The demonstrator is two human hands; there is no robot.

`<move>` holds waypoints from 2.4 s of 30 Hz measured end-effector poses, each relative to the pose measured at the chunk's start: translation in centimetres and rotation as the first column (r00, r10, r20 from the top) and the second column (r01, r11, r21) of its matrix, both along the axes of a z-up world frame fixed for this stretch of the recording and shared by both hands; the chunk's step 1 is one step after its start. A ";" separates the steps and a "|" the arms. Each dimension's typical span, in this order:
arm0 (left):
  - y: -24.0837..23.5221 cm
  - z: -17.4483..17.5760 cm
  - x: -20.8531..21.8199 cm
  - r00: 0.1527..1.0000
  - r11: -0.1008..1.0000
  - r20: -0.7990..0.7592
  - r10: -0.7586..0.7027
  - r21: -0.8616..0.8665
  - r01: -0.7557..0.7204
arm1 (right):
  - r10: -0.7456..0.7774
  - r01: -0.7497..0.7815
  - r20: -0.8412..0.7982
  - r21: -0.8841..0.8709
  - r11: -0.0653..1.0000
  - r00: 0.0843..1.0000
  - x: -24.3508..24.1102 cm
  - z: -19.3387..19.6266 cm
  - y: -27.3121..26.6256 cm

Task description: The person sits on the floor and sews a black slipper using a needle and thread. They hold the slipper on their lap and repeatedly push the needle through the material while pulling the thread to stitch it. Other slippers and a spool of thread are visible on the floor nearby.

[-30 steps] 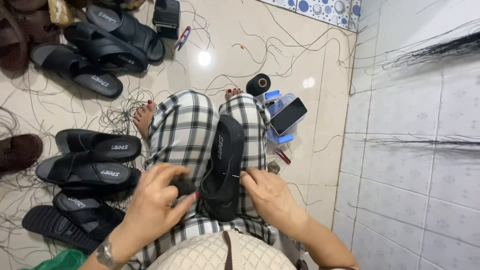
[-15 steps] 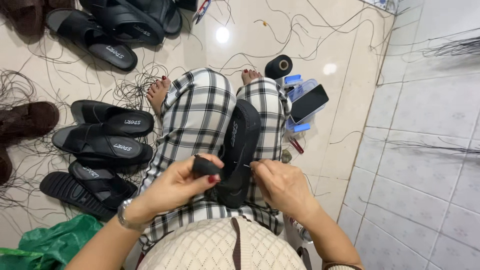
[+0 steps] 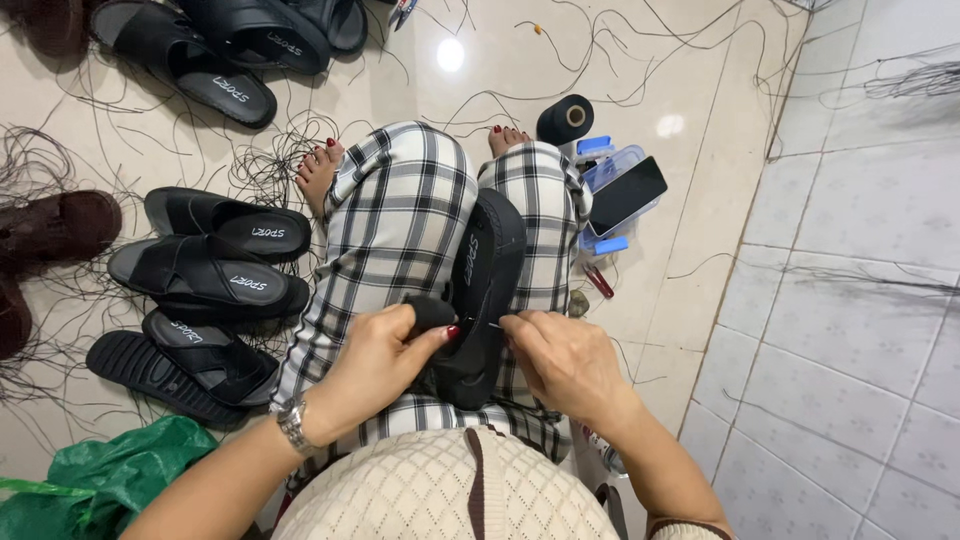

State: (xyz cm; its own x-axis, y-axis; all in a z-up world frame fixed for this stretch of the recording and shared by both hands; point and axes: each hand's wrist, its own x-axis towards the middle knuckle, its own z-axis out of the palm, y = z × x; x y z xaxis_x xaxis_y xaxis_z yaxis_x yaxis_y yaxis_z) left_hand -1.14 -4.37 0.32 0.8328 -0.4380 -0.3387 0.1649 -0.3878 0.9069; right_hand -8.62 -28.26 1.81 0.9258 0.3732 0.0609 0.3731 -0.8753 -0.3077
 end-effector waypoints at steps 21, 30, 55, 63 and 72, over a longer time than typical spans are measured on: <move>1.3 1.3 0.8 0.965 0.991 0.245 -0.092 -0.076 0.113 | 0.445 0.240 -0.229 0.970 0.031 0.866 0.5 -2.7 -3.4; 1.6 0.1 -0.1 0.968 0.999 0.252 -0.022 -0.039 0.033 | -0.074 0.074 0.073 0.004 0.997 0.995 -2.0 -3.6 -2.7; 3.0 3.8 1.7 0.681 0.722 -0.303 -0.667 -0.036 0.691 | -0.305 0.214 0.036 0.634 0.743 0.952 0.0 -5.0 -1.4; 2.5 1.1 0.0 0.708 0.830 0.496 -0.502 0.508 0.232 | -0.378 0.405 -0.219 0.745 0.531 0.900 -0.2 -5.3 -0.4; 6.2 -1.0 -3.6 0.832 0.820 0.040 -0.554 0.202 0.536 | -0.320 0.370 -0.247 0.831 0.416 0.915 -0.7 -7.7 -0.5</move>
State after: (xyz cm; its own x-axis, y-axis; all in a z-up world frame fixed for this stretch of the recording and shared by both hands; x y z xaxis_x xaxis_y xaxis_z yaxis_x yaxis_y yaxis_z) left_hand -4.76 1.87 -0.66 0.5067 -0.7708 -0.3863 -0.2020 -0.5417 0.8159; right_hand -9.31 -28.75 -5.89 0.9748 -0.1930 0.1119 0.0679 -0.2212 -0.9729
